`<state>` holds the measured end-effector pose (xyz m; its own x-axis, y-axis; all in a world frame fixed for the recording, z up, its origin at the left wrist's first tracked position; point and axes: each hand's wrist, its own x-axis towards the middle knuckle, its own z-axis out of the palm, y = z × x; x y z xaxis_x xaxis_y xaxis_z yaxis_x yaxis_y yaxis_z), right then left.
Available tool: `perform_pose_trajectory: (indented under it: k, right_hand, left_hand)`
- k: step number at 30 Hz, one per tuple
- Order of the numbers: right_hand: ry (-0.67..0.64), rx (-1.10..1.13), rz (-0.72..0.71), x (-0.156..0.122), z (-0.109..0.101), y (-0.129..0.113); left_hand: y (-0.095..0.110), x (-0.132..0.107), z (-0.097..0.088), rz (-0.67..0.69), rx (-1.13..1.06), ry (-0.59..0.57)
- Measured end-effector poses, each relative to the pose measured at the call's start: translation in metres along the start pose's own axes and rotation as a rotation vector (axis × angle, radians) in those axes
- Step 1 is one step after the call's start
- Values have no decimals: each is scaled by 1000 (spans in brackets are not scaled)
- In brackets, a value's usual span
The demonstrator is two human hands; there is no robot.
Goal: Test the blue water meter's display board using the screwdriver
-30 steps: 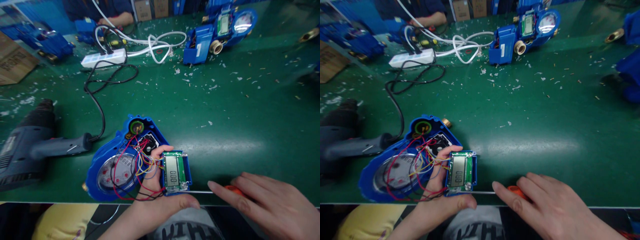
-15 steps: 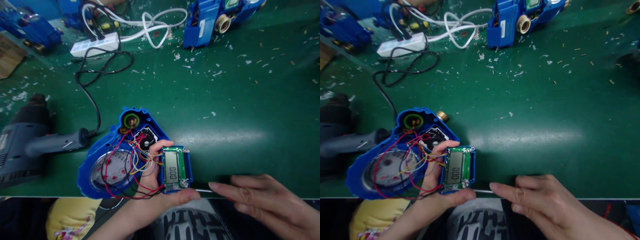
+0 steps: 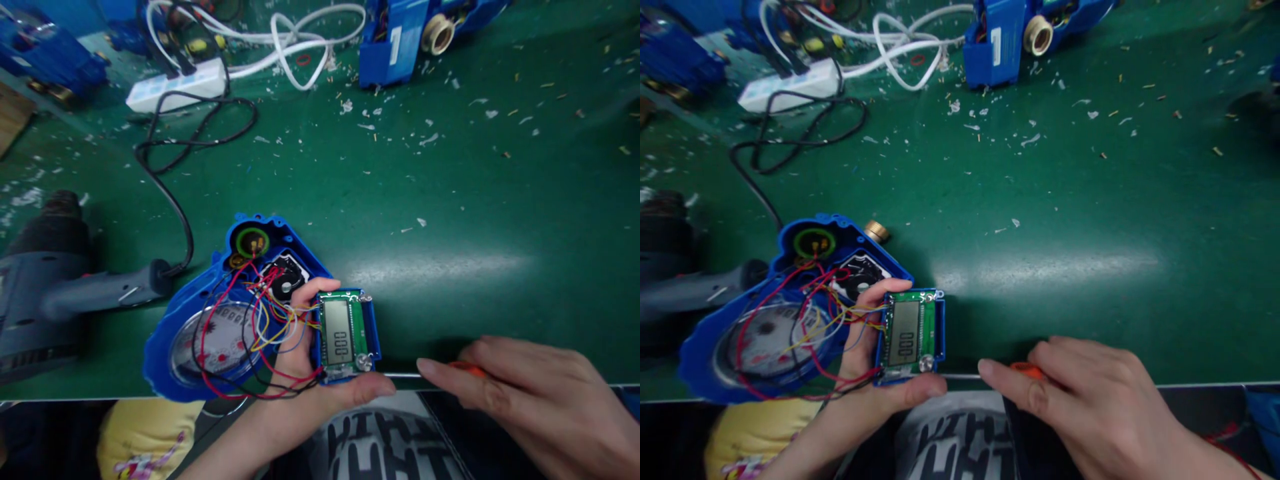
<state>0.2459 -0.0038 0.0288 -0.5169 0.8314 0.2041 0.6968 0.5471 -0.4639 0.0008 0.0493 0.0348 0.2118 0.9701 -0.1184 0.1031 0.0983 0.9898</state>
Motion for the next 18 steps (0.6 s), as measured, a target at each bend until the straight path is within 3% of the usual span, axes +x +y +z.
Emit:
perform_pose_trajectory:
  k: [3, 7, 12, 18]
  right_hand:
    - [24, -36, -59, -2, 2, -2]
    - [-44, 136, 16, 0, 0, -10]
    - [-32, 124, -5, 2, 0, -12]
    - [18, -40, -15, -17, 21, -14]
  left_hand:
    - [0, 0, -1, -39, -32, 0]
    - [3, -1, -1, -127, -127, -12]
    - [-8, 1, -2, -6, -162, 9]
    - [-7, -5, 9, -109, -577, 10]
